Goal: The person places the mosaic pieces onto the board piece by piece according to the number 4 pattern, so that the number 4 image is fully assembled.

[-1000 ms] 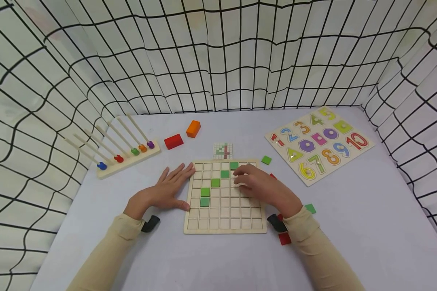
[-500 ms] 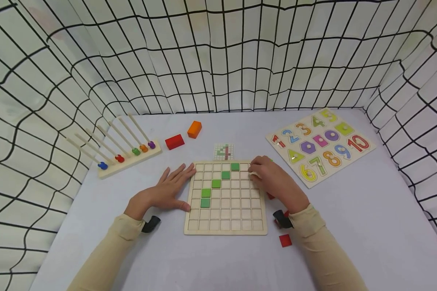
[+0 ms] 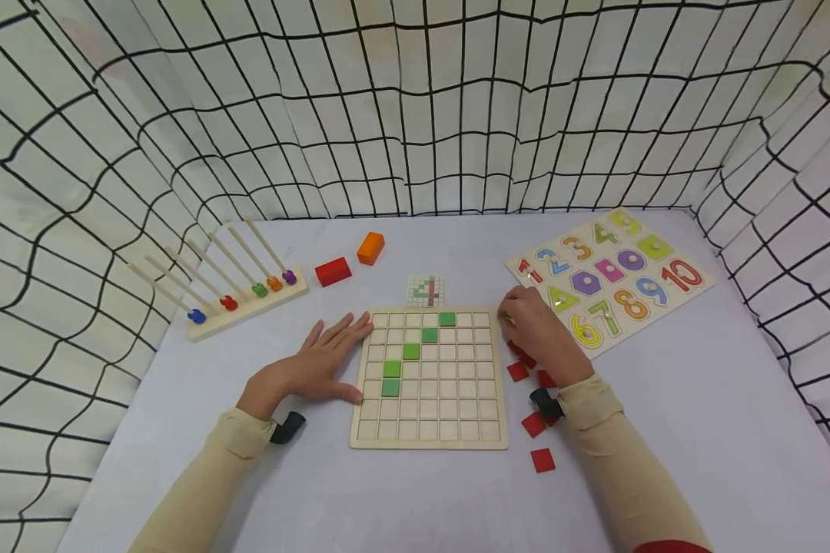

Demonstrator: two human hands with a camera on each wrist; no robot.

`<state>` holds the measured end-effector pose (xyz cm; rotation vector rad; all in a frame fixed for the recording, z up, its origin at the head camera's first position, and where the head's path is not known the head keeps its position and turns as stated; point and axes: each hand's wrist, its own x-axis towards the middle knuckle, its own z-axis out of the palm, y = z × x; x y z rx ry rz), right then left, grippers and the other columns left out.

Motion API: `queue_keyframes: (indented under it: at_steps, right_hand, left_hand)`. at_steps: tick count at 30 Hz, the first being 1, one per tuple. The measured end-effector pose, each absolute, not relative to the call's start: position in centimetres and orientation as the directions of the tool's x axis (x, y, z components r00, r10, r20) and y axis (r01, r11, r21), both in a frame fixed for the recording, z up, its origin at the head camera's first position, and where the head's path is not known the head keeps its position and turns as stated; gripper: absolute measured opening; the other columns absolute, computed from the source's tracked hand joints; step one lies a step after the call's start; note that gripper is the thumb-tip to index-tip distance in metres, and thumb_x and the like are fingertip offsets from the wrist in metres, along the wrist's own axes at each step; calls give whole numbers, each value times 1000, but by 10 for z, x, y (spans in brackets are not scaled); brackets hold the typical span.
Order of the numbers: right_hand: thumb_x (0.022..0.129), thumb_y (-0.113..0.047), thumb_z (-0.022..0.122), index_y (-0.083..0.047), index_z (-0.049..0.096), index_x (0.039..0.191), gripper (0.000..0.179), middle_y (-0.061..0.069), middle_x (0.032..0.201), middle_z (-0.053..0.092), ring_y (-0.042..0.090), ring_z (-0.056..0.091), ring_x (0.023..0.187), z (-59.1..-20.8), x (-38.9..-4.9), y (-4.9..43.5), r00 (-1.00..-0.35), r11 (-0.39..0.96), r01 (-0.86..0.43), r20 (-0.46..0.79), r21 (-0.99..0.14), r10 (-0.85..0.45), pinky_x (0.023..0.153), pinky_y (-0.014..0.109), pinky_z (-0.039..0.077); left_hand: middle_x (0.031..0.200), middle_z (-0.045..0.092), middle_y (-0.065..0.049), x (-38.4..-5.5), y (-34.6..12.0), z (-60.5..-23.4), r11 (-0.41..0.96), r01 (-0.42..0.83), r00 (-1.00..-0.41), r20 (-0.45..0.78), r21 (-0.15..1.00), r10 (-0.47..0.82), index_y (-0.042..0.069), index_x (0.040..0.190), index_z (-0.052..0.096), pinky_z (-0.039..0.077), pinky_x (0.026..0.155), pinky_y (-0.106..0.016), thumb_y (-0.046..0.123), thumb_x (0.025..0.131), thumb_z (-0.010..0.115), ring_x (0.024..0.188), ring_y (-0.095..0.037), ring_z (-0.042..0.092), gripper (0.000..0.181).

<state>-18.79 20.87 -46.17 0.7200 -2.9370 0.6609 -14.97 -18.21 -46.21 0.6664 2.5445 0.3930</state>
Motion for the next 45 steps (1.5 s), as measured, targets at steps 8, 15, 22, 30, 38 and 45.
queue_keyframes:
  at_steps: [8, 15, 22, 30, 38, 45]
  right_hand:
    - [96, 1, 72, 7, 76, 110, 16, 24, 116, 70, 40, 63, 112, -466, -193, 212, -927, 813, -366, 102, -453, -361, 102, 55, 58]
    - [93, 7, 72, 7, 77, 105, 13, 24, 114, 70, 39, 63, 108, -462, -187, 214, -897, 775, -441, 199, -453, -395, 94, 53, 59]
    - [93, 6, 75, 6, 78, 106, 14, 21, 114, 69, 34, 65, 101, -448, -174, 204, -868, 735, -493, 213, -466, -448, 83, 47, 64]
    - [89, 6, 79, 2, 79, 101, 13, 16, 113, 68, 30, 61, 100, -442, -159, 187, -797, 685, -603, 283, -409, -534, 82, 43, 61]
    - [86, 6, 84, 2, 78, 99, 15, 16, 113, 68, 29, 61, 104, -441, -146, 171, -710, 630, -704, 334, -328, -620, 83, 38, 63]
    - [83, 7, 87, 0, 77, 99, 20, 16, 114, 66, 28, 63, 107, -444, -139, 165, -598, 530, -802, 385, -276, -704, 81, 34, 64]
  left_hand:
    - [184, -2, -5, -150, -180, -461, 839, 384, -765, -377, 385, 523, 16, 174, 7, -9, 132, -70, 60, 86, 84, 170, -35, -5, 125]
    - [184, -3, -5, -151, -179, -460, 841, 387, -763, -380, 377, 522, 15, 174, 7, -9, 132, -70, 60, 86, 83, 170, -35, -5, 124]
    - [184, -2, -5, -151, -180, -462, 845, 383, -765, -384, 374, 517, 16, 174, 7, -8, 132, -70, 59, 86, 84, 170, -35, -6, 124]
    - [184, -2, -5, -150, -181, -462, 840, 383, -767, -374, 385, 521, 15, 174, 8, -8, 132, -70, 59, 86, 84, 170, -35, -5, 125]
    - [184, -3, -5, -151, -181, -461, 845, 383, -768, -380, 374, 516, 16, 174, 6, -9, 132, -70, 60, 86, 84, 170, -35, -6, 125]
    - [184, -3, -5, -151, -181, -462, 840, 383, -767, -374, 384, 521, 16, 174, 6, -9, 132, -70, 60, 86, 84, 170, -35, -6, 125]
